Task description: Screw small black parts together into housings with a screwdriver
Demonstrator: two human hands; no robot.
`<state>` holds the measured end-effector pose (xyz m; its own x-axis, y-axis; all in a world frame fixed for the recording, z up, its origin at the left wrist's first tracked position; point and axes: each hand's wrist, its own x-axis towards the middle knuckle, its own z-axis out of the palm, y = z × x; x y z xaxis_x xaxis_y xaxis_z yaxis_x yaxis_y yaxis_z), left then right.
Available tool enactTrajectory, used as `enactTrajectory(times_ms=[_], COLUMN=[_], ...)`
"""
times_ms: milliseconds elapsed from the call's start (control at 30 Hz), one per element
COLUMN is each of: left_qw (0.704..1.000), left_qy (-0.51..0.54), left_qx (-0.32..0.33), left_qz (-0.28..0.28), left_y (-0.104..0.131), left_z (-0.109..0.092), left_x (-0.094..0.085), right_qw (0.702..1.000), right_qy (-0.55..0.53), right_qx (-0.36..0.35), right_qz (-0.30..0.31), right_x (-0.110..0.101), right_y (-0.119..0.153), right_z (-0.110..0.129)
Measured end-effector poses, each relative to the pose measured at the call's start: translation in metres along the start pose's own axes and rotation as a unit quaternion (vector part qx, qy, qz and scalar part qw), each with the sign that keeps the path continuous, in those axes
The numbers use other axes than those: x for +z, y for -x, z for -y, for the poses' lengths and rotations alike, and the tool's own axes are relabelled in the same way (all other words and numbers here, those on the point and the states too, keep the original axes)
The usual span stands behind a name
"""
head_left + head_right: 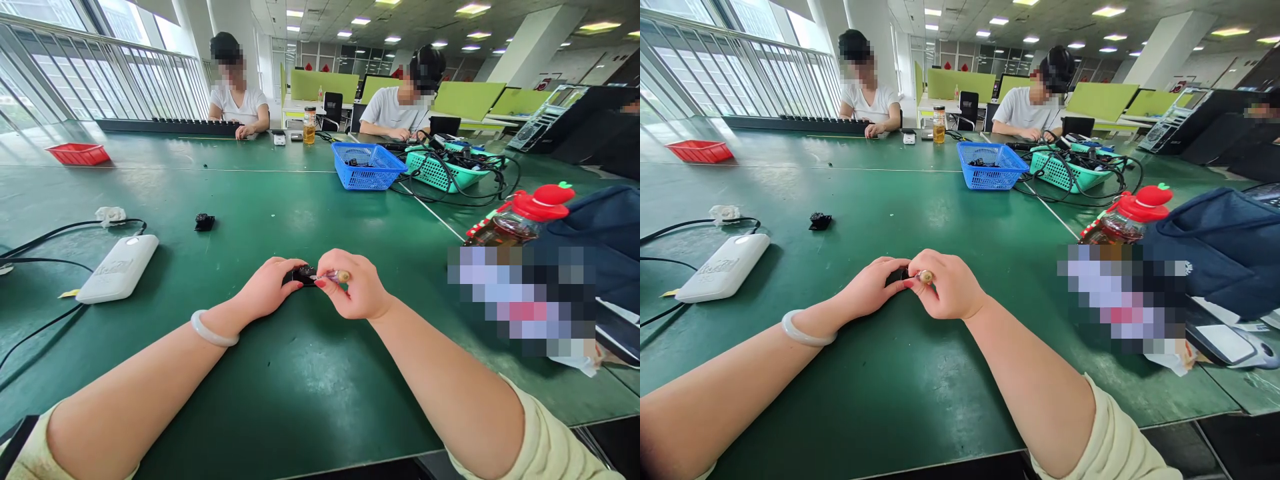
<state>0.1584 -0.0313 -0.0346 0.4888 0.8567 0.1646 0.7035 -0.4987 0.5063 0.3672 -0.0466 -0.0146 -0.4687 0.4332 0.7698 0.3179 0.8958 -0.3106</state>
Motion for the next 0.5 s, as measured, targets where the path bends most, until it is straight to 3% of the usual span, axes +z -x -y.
enactTrajectory(times_ms=[367, 500], left_qw=[1.0, 1.0], left_qy=[-0.005, -0.006], left_qx=[-0.013, -0.024], left_qz=[-0.001, 0.005], left_y=[0.001, 0.001], left_z=[0.004, 0.002], left_x=[0.002, 0.001], right_qw=[0.994, 0.978], right_qy=[-0.015, -0.006], right_qx=[0.084, 0.176], right_qz=[-0.075, -0.114], right_x=[-0.003, 0.001], right_y=[0.002, 0.004], right_z=[-0.009, -0.018])
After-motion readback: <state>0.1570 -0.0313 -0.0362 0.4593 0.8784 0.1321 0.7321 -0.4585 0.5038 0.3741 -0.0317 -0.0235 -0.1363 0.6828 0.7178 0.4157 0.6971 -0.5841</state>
